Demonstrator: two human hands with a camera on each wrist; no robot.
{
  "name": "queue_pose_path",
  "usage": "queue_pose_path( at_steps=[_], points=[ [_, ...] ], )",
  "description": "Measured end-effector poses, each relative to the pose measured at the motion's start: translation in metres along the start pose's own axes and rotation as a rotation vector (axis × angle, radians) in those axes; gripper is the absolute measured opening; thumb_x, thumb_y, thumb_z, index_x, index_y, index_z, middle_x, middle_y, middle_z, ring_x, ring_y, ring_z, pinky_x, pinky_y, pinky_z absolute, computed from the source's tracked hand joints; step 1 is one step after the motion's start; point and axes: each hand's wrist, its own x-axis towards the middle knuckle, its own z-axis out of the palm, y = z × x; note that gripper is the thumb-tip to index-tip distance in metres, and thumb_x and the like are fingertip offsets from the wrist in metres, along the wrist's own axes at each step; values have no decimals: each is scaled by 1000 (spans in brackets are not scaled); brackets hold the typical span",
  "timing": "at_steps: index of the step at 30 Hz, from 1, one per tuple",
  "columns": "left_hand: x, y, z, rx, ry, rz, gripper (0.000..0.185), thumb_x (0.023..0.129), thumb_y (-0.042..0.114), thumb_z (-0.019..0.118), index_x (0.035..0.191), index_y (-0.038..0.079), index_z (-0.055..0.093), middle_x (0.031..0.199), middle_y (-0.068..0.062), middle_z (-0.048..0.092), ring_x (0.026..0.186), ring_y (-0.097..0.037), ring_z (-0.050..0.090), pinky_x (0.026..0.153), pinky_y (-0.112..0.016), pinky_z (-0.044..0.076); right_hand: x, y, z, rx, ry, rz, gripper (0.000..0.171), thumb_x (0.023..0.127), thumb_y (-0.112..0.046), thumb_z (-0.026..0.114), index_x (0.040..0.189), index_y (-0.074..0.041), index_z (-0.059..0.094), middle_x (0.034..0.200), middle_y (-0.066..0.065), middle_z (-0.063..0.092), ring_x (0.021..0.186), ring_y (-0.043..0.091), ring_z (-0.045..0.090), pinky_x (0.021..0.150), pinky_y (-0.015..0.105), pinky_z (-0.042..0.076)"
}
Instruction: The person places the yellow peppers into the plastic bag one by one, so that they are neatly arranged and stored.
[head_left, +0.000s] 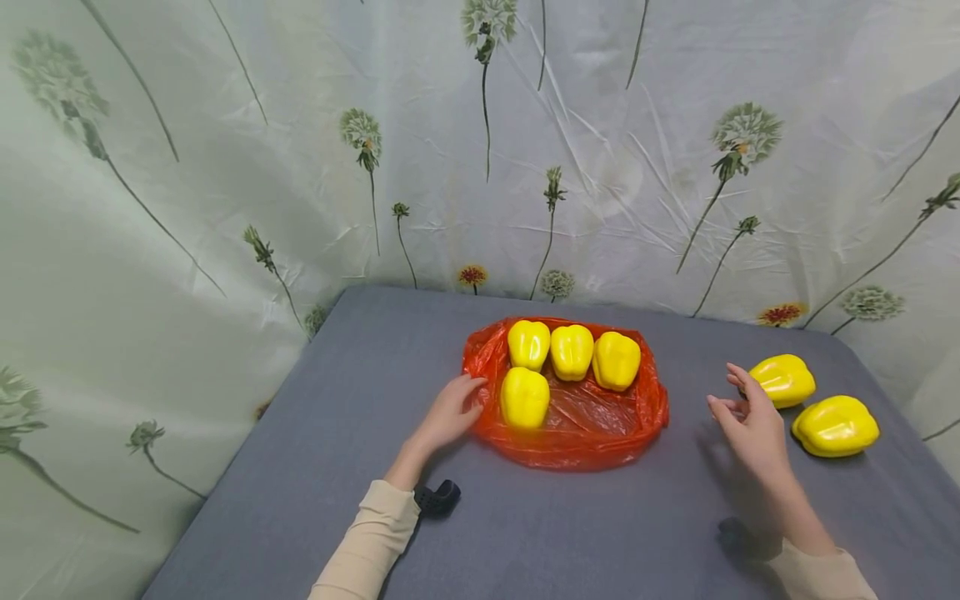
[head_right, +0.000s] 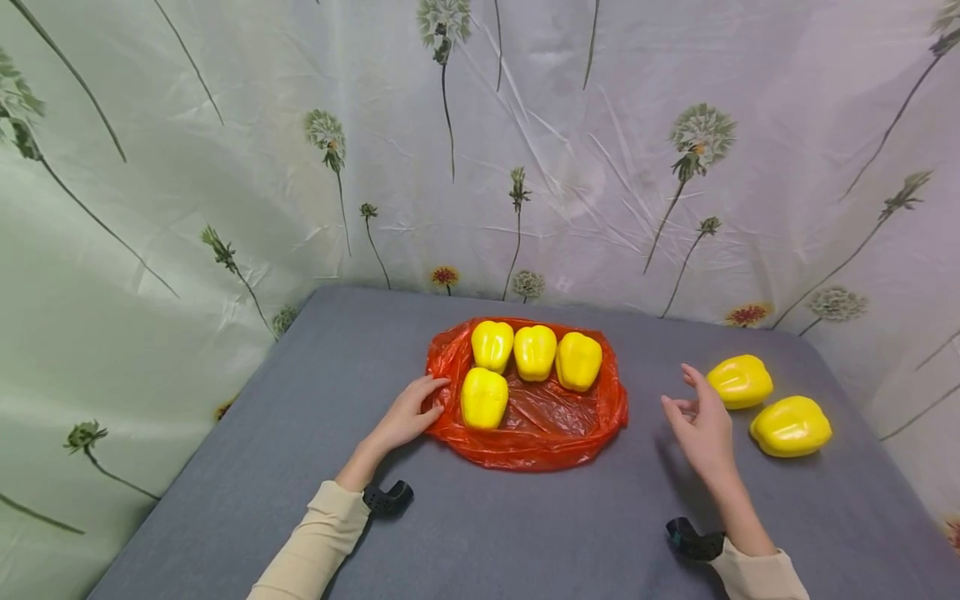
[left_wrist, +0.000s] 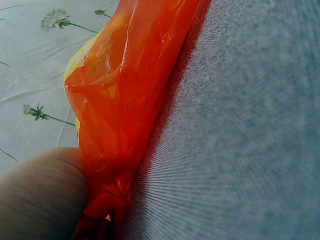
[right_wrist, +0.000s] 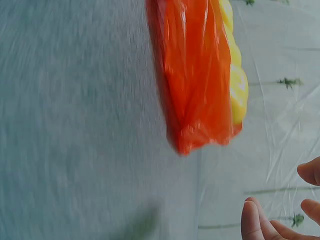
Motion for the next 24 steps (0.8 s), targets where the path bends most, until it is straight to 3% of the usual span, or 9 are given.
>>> queue_pose_path(
  at_steps=[7,15,18,22,24],
  points=[
    [0,1,-1,-3,6,1,42,87,11,57,128,3,53,133,-19,53,127,-36,46,109,-50,37,3,14,-15,30,71,26,59,94,-16,52,145,-1,26,135,36,39,66,-30,40,57,-2,40],
    [-3,3,-1,-10,-12,-16,43,88,13,56,130,4,52,135,-19,52,128,-36,45,109,-50,36,4,24,-26,-33,158,58,57,93,-14,51,143,1,30,132,35,41,64,-33,34,56,-2,34],
    [-3,3,-1,-6,-13,-9,43,88,13,56,130,3,52,135,-19,52,127,-36,46,109,-50,37,4,27,-30,-58,212,87,57,91,-13,51,143,1,31,131,34,41,72,-33,24,83,16,43],
    [-2,4,-2,-1,-12,-2,42,88,13,56,129,4,52,134,-18,52,126,-35,46,108,-50,37,6,29,-34,-87,254,149,59,91,-13,51,144,0,30,134,34,40,72,-27,19,97,51,34],
    [-1,4,-2,-2,-8,2,42,88,13,56,129,3,52,134,-18,53,126,-35,46,109,-50,37,6,30,-36,-92,258,167,59,91,-12,51,144,0,29,136,34,38,66,-29,20,100,53,33]
  ],
)
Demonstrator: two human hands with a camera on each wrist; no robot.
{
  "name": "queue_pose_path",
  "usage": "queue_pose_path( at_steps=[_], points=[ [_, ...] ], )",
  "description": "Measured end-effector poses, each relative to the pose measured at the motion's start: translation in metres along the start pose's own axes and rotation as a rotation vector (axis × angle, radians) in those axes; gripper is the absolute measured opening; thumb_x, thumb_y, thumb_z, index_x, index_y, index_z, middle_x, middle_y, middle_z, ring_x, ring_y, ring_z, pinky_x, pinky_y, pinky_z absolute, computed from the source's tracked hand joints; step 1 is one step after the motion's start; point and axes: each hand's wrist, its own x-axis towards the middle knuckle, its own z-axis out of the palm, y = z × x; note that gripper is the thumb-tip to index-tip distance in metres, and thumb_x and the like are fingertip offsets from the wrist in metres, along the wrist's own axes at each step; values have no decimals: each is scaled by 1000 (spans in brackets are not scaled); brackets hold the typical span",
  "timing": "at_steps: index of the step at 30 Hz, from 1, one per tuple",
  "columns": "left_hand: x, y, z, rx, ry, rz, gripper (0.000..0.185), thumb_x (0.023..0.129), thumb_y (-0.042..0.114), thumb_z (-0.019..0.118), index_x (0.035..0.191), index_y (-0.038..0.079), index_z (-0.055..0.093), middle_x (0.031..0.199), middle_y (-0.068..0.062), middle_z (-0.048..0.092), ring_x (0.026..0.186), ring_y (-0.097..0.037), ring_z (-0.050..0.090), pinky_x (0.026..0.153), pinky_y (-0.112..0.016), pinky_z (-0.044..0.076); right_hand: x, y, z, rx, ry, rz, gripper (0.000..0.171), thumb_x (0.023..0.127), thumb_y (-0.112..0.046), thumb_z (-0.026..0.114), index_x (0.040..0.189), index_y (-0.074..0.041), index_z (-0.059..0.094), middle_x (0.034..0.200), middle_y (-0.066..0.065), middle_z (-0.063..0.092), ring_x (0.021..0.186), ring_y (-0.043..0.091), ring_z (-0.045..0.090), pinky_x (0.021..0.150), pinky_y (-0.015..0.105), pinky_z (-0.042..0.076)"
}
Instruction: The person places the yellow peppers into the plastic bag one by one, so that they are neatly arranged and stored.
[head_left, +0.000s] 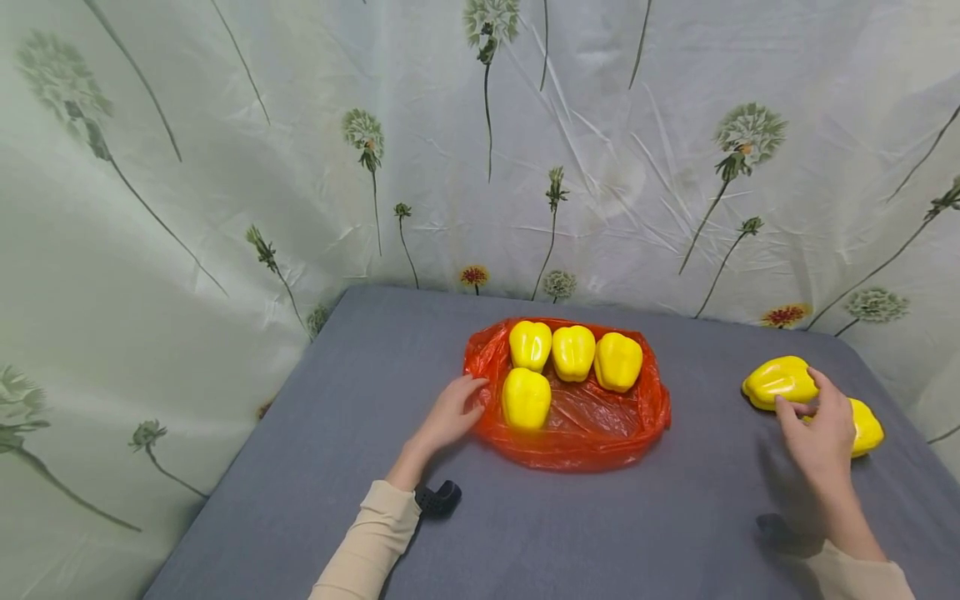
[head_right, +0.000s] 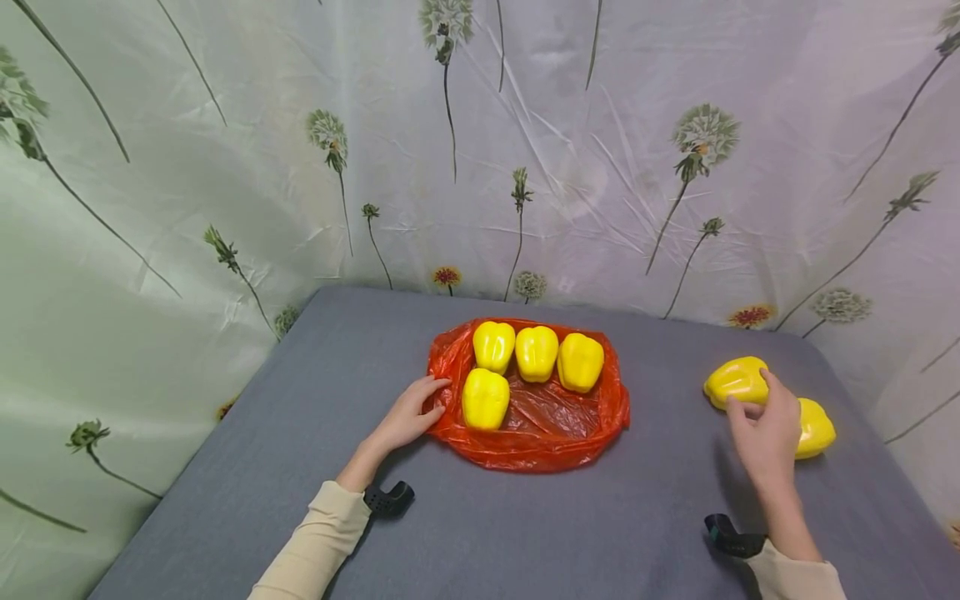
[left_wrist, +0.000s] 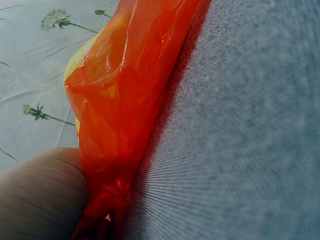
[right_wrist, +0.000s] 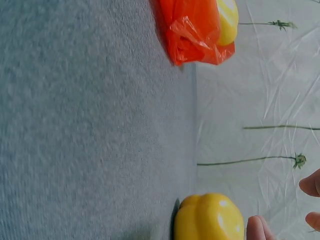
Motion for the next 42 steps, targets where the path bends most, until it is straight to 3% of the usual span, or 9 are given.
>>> queue_pose_path(
  at_steps=[4,5,7,8,11,18,25,32,42],
  points=[
    [0,-1,0,1,3,1,42,88,12,56,129,3,53,134,-18,53,126,-35,47,108,-50,37,3,4,-2,-2,-1,35,60,91,-12,50,145,1,28,139,35,34,62,-30,19,105,58,28],
    [0,-1,0,-1,2,0,42,88,12,56,129,3,53,134,-18,53,126,-35,47,109,-49,37,4,4,-3,-8,-1,41,60,91,-12,50,145,1,27,139,35,34,64,-26,30,105,58,27],
    [0,-1,1,4,-2,-5,43,88,13,56,130,4,52,134,-18,53,127,-35,46,109,-49,37,5,6,-4,-18,-5,52,60,91,-11,49,145,2,26,136,36,37,86,-7,51,107,58,26],
    [0,-2,1,6,-2,-1,42,88,13,56,129,3,52,134,-18,53,126,-35,47,108,-49,38,6,6,-5,-25,-10,61,60,91,-11,49,145,3,25,135,37,37,103,8,54,109,57,25],
    [0,-2,1,16,-5,2,43,88,13,56,130,4,52,134,-17,53,126,-34,47,108,-49,38,7,8,-7,-32,-35,77,62,92,-11,46,145,6,20,136,39,33,133,48,24,112,60,19],
    [0,-1,1,3,1,1,42,88,13,56,129,3,53,134,-18,53,128,-36,46,110,-49,36,11,12,-11,-60,-72,133,66,92,-15,44,147,6,13,144,40,21,137,49,16,111,62,17],
    [-1,-2,2,4,0,4,42,88,12,56,129,3,52,134,-18,53,127,-35,46,108,-51,37,16,19,-16,-99,-126,67,69,92,-18,44,144,13,11,138,45,25,131,56,20,108,65,19],
    [0,-2,1,-1,-7,-4,43,88,13,56,130,4,51,136,-18,51,128,-35,45,109,-50,36,24,25,-20,-194,-253,-1,73,94,-26,41,141,19,6,131,50,26,113,61,30,93,68,28],
    [0,-2,1,-5,-2,-7,43,88,13,56,130,5,52,134,-17,53,126,-34,47,108,-50,38,35,24,-22,-183,-395,43,80,98,-36,34,141,17,-7,140,48,9,119,64,24,97,71,26]
  ],
)
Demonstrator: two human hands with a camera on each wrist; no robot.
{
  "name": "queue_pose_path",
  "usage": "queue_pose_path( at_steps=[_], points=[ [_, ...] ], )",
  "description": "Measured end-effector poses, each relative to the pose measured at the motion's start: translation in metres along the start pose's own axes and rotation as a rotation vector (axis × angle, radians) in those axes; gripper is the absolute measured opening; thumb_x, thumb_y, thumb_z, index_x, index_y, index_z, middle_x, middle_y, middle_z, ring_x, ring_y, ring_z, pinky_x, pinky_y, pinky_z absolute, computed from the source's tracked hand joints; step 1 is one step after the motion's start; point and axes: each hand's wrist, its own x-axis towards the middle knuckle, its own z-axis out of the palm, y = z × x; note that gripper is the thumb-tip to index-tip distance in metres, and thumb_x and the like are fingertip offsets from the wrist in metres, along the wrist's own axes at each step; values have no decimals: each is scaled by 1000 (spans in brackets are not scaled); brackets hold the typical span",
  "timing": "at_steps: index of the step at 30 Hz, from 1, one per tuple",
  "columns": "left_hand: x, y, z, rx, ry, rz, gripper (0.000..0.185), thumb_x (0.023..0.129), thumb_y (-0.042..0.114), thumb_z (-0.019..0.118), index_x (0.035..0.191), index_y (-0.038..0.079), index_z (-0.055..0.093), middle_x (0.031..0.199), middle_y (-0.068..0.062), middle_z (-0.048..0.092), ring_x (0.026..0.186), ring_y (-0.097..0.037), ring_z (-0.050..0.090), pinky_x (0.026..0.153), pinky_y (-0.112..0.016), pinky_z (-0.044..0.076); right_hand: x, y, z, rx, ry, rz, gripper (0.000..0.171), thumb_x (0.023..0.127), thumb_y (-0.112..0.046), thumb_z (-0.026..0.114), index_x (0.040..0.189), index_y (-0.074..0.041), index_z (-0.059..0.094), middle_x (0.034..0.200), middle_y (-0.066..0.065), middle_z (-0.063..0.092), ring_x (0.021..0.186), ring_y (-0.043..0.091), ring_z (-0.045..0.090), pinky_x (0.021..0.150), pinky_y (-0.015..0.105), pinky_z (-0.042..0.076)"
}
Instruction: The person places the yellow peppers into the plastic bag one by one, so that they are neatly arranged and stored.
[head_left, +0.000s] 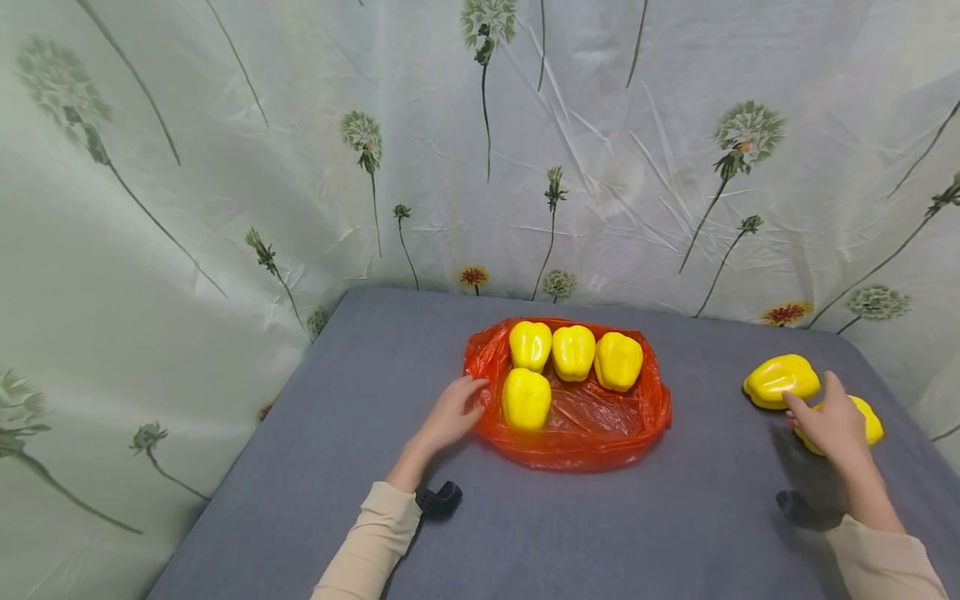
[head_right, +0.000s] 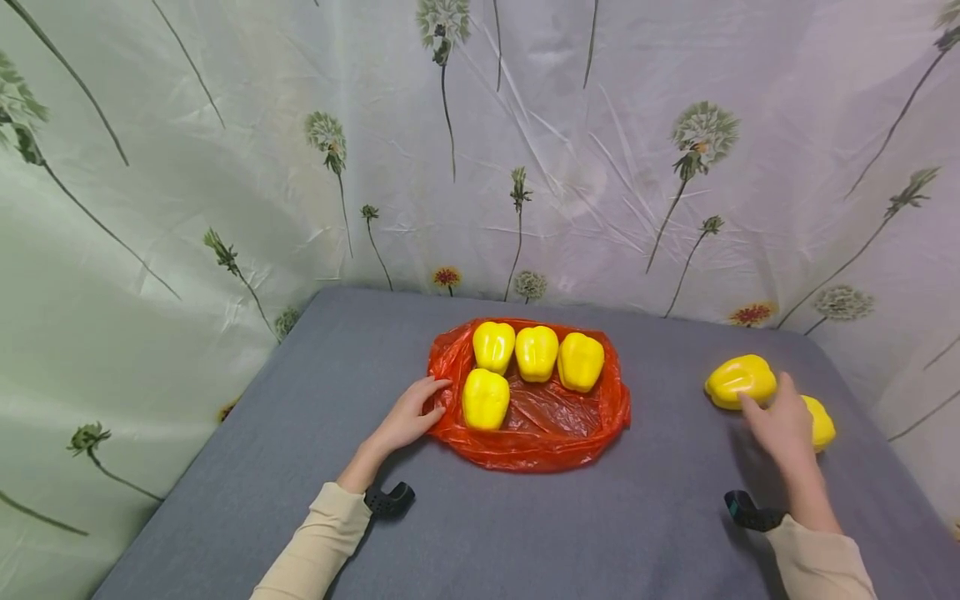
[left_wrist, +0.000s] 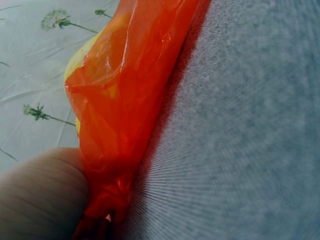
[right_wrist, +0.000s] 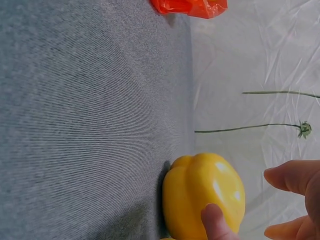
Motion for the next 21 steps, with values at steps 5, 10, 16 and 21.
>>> queue_pose_path(
  at_steps=[5,10,16,21],
  points=[
    [0,1,-1,-4,-1,-6,43,88,13,56,130,5,52,135,-18,52,127,-35,46,109,-50,37,6,1,2,-25,-33,-10,82,97,-37,35,140,19,-6,138,49,11,118,65,23,94,72,27],
    [-1,1,0,-8,11,6,42,88,12,56,129,3,53,134,-19,53,127,-36,46,109,-50,37,11,0,1,-47,-30,4,82,96,-36,36,138,22,-3,134,51,15,115,64,25,93,71,28],
    [0,0,-1,-6,15,4,43,88,12,57,129,3,53,134,-18,53,127,-35,46,109,-50,37,25,-3,3,-40,19,-10,75,97,-31,36,139,21,3,133,51,18,119,62,22,97,70,25],
    [0,-2,1,4,15,16,43,87,12,56,129,3,53,134,-19,53,126,-36,46,108,-50,37,31,-7,13,-2,111,-10,68,97,-25,38,142,16,7,137,46,17,125,59,19,103,69,21]
  ],
)
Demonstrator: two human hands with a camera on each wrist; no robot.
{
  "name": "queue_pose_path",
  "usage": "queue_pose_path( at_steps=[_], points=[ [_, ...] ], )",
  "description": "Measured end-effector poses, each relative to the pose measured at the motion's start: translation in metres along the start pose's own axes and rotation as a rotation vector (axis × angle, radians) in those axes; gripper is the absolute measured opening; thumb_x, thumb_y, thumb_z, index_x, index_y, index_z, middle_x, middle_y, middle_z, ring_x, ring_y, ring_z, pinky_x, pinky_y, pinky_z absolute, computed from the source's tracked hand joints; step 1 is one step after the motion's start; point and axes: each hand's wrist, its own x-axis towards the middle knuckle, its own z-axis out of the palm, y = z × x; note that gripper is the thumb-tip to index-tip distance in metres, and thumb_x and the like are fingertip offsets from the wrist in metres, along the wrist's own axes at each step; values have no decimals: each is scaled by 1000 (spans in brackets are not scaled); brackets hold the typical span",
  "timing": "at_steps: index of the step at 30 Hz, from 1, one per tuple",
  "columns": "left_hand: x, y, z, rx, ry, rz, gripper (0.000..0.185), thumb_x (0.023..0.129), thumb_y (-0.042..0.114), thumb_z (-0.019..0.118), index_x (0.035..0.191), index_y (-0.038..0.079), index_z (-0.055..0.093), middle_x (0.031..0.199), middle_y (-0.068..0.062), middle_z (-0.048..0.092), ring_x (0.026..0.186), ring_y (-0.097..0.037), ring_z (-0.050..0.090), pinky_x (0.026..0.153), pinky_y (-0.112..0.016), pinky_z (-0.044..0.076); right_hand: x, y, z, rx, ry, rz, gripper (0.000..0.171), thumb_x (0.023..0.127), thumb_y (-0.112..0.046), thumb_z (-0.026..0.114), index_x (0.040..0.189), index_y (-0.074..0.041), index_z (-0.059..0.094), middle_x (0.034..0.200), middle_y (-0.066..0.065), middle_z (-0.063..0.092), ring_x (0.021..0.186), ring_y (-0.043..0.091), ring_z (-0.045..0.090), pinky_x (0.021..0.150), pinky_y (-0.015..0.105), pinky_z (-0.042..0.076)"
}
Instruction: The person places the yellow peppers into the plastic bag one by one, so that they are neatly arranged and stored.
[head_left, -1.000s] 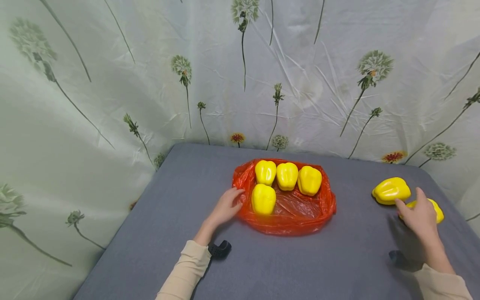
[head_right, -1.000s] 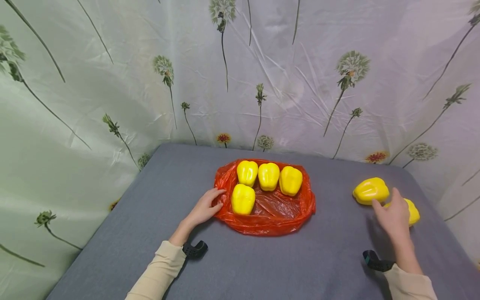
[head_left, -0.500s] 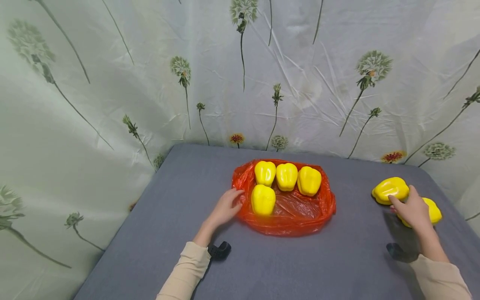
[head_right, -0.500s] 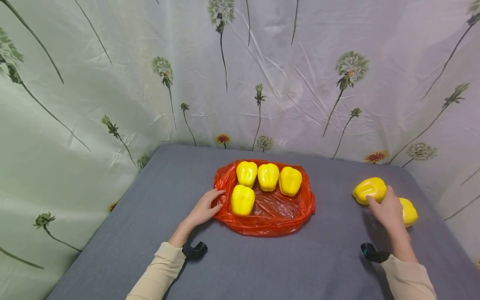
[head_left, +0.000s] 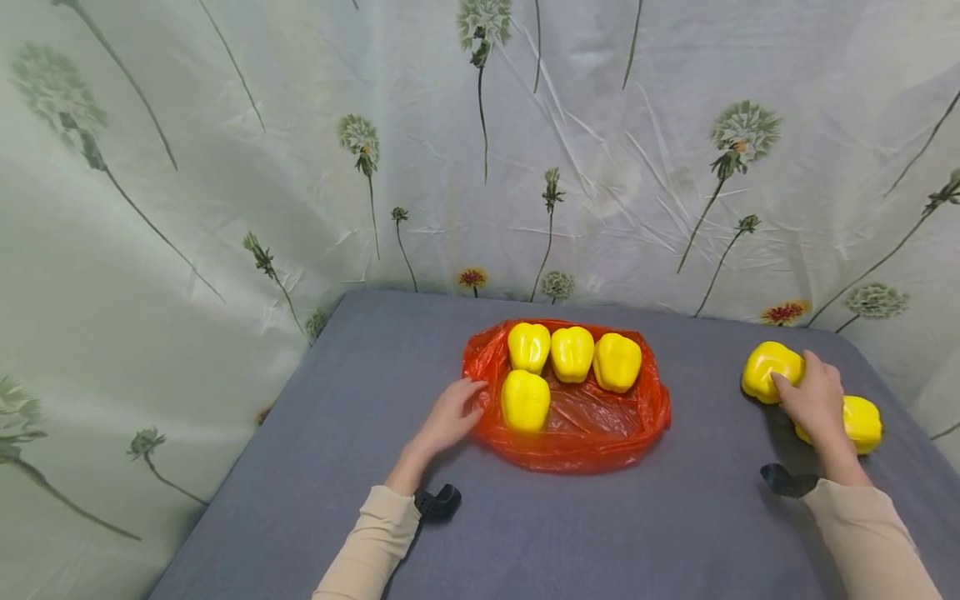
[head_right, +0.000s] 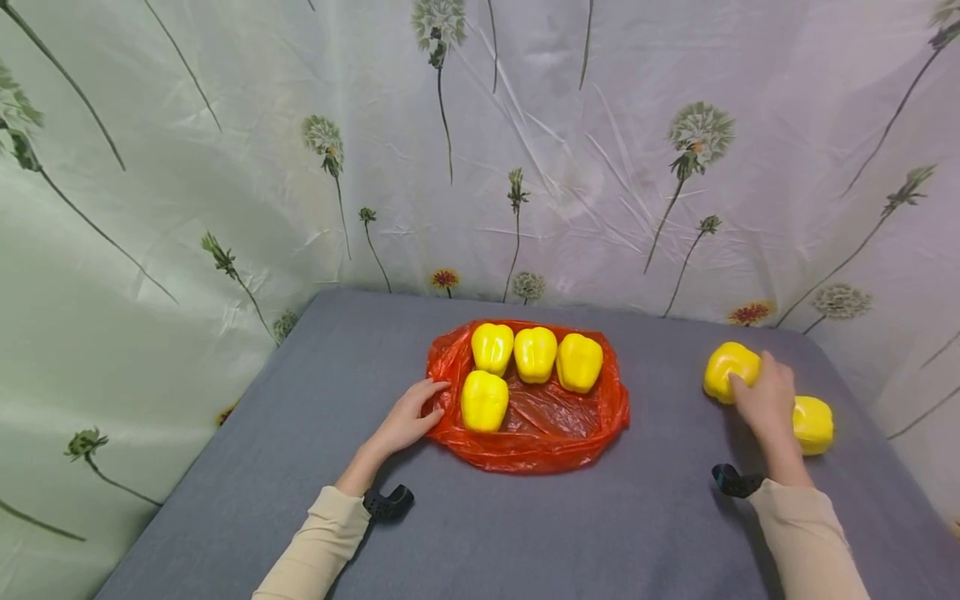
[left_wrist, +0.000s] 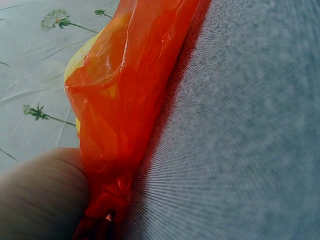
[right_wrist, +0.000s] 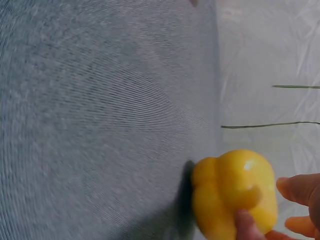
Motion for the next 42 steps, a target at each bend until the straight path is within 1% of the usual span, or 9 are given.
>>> queue_pose_path(
  at_steps=[6,11,15,19,24,30,33,38,42],
  points=[
    [0,0,1,3,4,6,43,87,12,56,129,3,53,134,-19,52,128,-37,45,109,-50,36,3,-1,10,12,54,-8,69,94,-17,44,143,16,7,139,45,12,128,58,16,104,67,21],
    [-1,1,0,4,-1,1,43,88,13,56,129,3,52,135,-19,52,128,-36,45,109,-51,36,4,2,15,4,78,-47,67,91,-12,49,140,18,15,134,46,15,124,58,17,98,67,24],
    [-3,1,0,-1,-8,-14,43,88,14,56,130,5,52,136,-18,52,128,-35,45,109,-51,37,3,1,18,21,46,-39,68,92,-15,49,143,12,13,135,46,14,120,60,19,94,69,25],
    [-3,1,0,4,-8,-15,43,88,13,56,130,5,52,135,-17,52,128,-35,46,109,-50,37,2,0,17,-3,-4,-19,70,94,-21,46,147,4,8,135,48,12,117,63,22,92,71,27],
    [-2,1,0,-1,-6,-21,43,88,14,57,130,5,52,135,-17,52,129,-35,45,109,-49,37,2,-2,17,-40,-26,-40,69,95,-22,45,148,0,7,133,51,13,115,66,23,88,72,27],
    [-2,2,0,-1,-15,-29,43,88,14,56,131,5,52,136,-16,52,129,-34,45,109,-50,37,4,-1,22,-20,-36,-73,68,95,-21,44,149,-2,6,135,50,11,119,65,20,92,74,26],
    [-2,2,0,-6,-14,-29,43,89,14,56,131,6,52,135,-16,52,128,-33,46,109,-49,38,6,1,24,-2,-22,-114,68,95,-19,45,148,0,8,136,48,14,120,62,20,94,73,25],
    [-2,2,-1,-3,-18,-31,43,89,15,56,131,6,51,136,-15,52,128,-33,46,109,-49,37,8,2,24,-6,23,-182,66,91,-13,50,144,6,17,130,45,28,115,60,27,92,69,26],
    [-2,2,-1,9,-16,-25,43,89,14,55,131,5,52,135,-16,52,128,-33,46,109,-49,37,10,2,22,-27,-1,-199,66,91,-16,51,144,5,17,126,45,32,107,60,32,87,68,28]
  ],
)
